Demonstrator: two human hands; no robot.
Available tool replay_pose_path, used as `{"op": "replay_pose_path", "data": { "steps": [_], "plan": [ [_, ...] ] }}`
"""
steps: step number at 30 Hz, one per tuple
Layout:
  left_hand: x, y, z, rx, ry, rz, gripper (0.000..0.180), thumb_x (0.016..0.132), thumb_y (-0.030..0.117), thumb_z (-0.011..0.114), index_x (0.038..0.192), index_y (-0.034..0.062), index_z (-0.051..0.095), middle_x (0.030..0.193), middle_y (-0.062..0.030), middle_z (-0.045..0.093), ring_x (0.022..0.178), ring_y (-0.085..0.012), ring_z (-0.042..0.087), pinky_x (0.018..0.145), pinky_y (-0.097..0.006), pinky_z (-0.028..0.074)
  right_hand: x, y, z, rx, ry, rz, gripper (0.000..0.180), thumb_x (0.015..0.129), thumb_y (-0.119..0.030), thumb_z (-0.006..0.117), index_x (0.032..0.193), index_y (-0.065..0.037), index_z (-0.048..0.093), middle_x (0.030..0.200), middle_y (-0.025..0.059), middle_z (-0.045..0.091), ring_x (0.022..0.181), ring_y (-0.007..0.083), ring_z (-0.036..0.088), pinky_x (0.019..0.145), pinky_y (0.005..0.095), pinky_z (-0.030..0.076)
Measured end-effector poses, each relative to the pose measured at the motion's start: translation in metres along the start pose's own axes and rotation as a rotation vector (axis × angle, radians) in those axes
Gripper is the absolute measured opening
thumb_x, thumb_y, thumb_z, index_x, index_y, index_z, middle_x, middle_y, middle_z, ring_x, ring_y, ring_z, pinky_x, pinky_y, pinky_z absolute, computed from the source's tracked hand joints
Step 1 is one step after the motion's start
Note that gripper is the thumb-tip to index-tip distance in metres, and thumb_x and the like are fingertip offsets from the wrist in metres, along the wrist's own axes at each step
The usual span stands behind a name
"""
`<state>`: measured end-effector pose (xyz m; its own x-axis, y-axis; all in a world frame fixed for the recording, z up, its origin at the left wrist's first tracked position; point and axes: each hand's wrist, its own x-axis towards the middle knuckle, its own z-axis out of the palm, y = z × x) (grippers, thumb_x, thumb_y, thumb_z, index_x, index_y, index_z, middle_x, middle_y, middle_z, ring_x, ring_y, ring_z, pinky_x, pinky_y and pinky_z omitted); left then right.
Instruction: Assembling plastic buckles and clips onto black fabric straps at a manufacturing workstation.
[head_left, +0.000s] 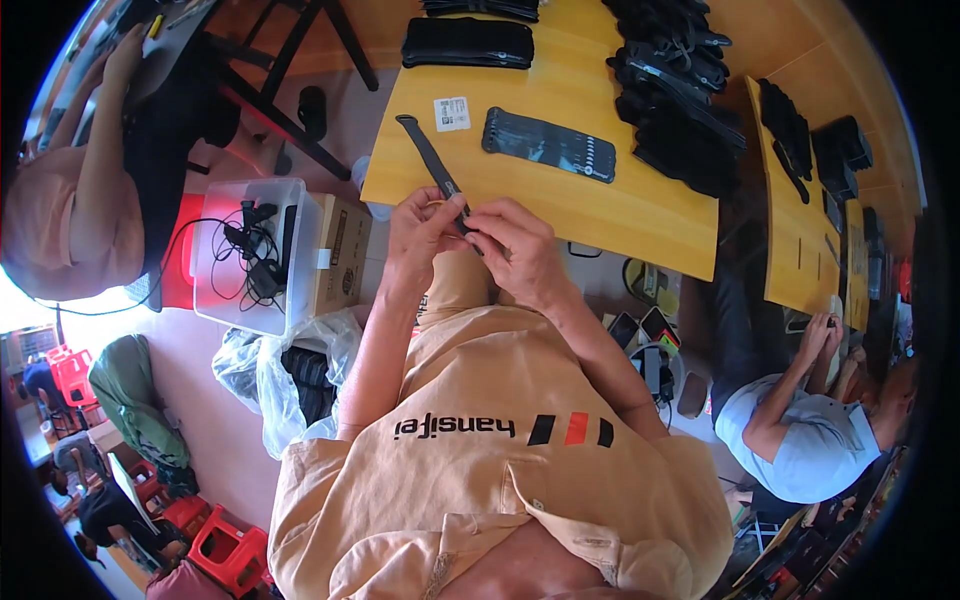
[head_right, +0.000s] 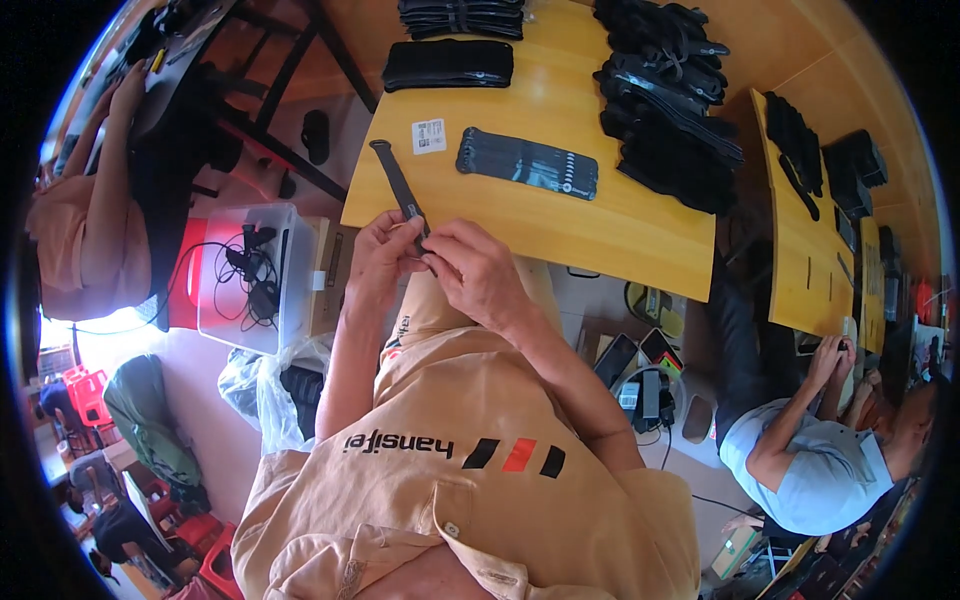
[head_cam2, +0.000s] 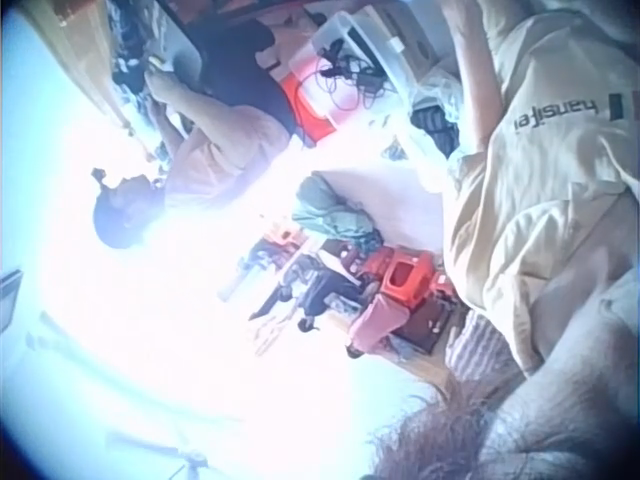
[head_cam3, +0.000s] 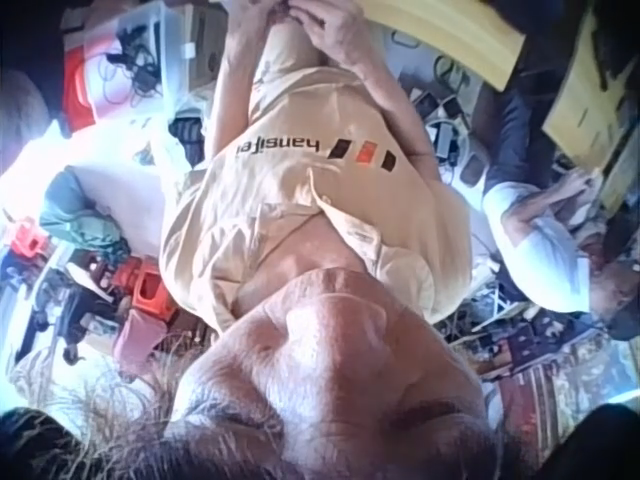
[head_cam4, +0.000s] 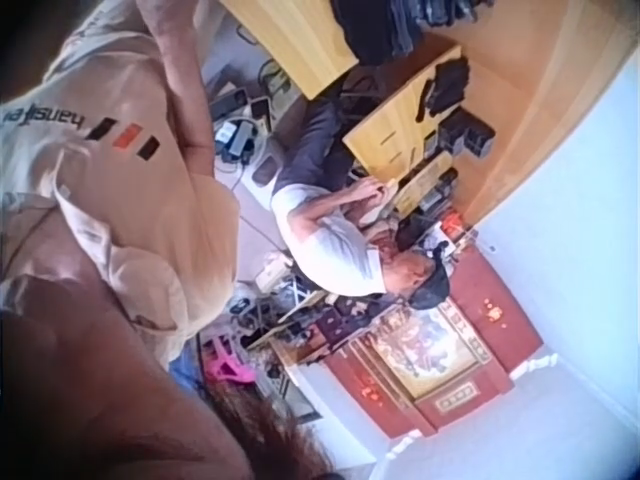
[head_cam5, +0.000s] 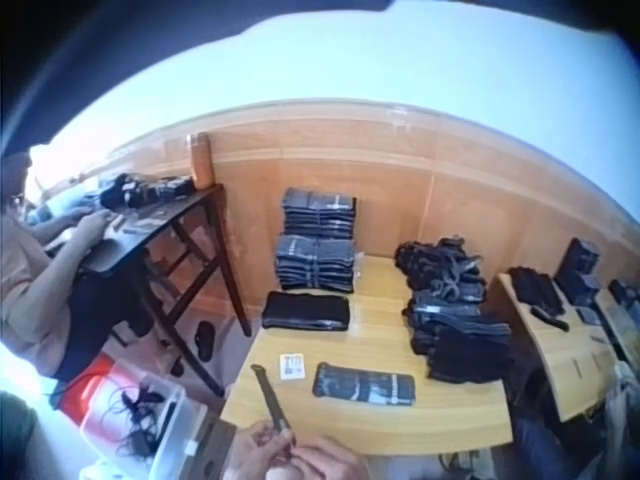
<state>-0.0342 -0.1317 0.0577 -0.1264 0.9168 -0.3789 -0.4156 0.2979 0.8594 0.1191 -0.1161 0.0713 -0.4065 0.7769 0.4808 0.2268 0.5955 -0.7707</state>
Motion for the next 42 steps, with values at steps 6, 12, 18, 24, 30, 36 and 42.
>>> {"op": "replay_pose_path", "data": {
  "steps": [6, 12, 18, 24, 30, 36, 42],
  "plan": [
    [-0.022, 0.006, 0.002, -0.137, -0.147, -0.005, 0.026, 0.083, 0.005, 0.062, 0.106, -0.0036, 0.054, 0.087, -0.0100, 0.064, 0.071, -0.0130, 0.064, 0.063, -0.022, 0.055, 0.001, -0.002, -0.010, 0.135, -0.011, 0.145, 0.019, 0.071, 0.008, 0.065, 0.089, 0.002, 0.065, 0.087, 0.0114, 0.061, 0.076, 0.0217, 0.062, 0.065, 0.0264, 0.050],
    [-0.030, 0.005, -0.003, -0.193, -0.193, -0.061, 0.024, 0.083, 0.003, 0.061, 0.106, -0.0047, 0.058, 0.089, -0.0125, 0.065, 0.076, -0.0159, 0.066, 0.067, -0.024, 0.056, 0.002, -0.006, -0.008, 0.235, -0.026, 0.210, 0.018, 0.073, 0.009, 0.063, 0.090, 0.003, 0.066, 0.088, 0.0103, 0.062, 0.079, 0.0176, 0.062, 0.071, 0.0249, 0.051],
    [-0.033, 0.007, -0.003, -0.139, -0.143, -0.048, 0.018, 0.084, 0.007, 0.062, 0.098, -0.0042, 0.062, 0.088, -0.0123, 0.066, 0.073, -0.0158, 0.066, 0.065, -0.023, 0.056, 0.000, 0.000, -0.003, 0.347, -0.050, 0.249, 0.018, 0.075, 0.009, 0.061, 0.092, 0.004, 0.065, 0.097, 0.0119, 0.060, 0.087, 0.0165, 0.060, 0.076, 0.0250, 0.051],
    [-0.031, 0.005, -0.004, 0.028, -0.105, 0.005, 0.017, 0.086, 0.008, 0.059, 0.096, -0.0045, 0.062, 0.084, -0.0124, 0.066, 0.070, -0.0157, 0.066, 0.064, -0.022, 0.056, 0.002, 0.008, -0.003, 0.329, -0.089, 0.239, 0.016, 0.077, 0.010, 0.059, 0.092, 0.006, 0.063, 0.101, 0.0124, 0.059, 0.092, 0.0171, 0.060, 0.081, 0.0265, 0.051],
    [-0.031, 0.005, -0.007, -0.002, -0.151, 0.010, 0.020, 0.089, 0.013, 0.055, 0.096, -0.0042, 0.062, 0.085, -0.0134, 0.066, 0.073, -0.0163, 0.066, 0.066, -0.024, 0.054, 0.001, 0.012, -0.001, 0.514, -0.093, 0.319, 0.019, 0.078, 0.011, 0.058, 0.095, 0.005, 0.063, 0.102, 0.0125, 0.059, 0.094, 0.0171, 0.059, 0.084, 0.0274, 0.050],
    [-0.030, 0.006, -0.006, 0.004, -0.158, 0.013, 0.021, 0.090, 0.013, 0.052, 0.096, -0.0049, 0.061, 0.084, -0.0135, 0.066, 0.073, -0.0171, 0.066, 0.068, -0.024, 0.054, 0.002, 0.015, 0.003, 0.524, -0.040, 0.308, 0.017, 0.075, 0.011, 0.059, 0.091, 0.005, 0.063, 0.095, 0.0111, 0.062, 0.088, 0.0171, 0.062, 0.079, 0.0268, 0.054],
    [-0.028, 0.005, -0.004, 0.009, -0.136, 0.016, 0.018, 0.088, 0.009, 0.051, 0.093, -0.0049, 0.061, 0.081, -0.0136, 0.066, 0.069, -0.0172, 0.066, 0.065, -0.024, 0.054, -0.001, 0.018, 0.006, 0.582, -0.038, 0.348, 0.018, 0.076, 0.011, 0.059, 0.092, 0.006, 0.063, 0.095, 0.0106, 0.062, 0.088, 0.0155, 0.062, 0.079, 0.0262, 0.054]
  ]
}}
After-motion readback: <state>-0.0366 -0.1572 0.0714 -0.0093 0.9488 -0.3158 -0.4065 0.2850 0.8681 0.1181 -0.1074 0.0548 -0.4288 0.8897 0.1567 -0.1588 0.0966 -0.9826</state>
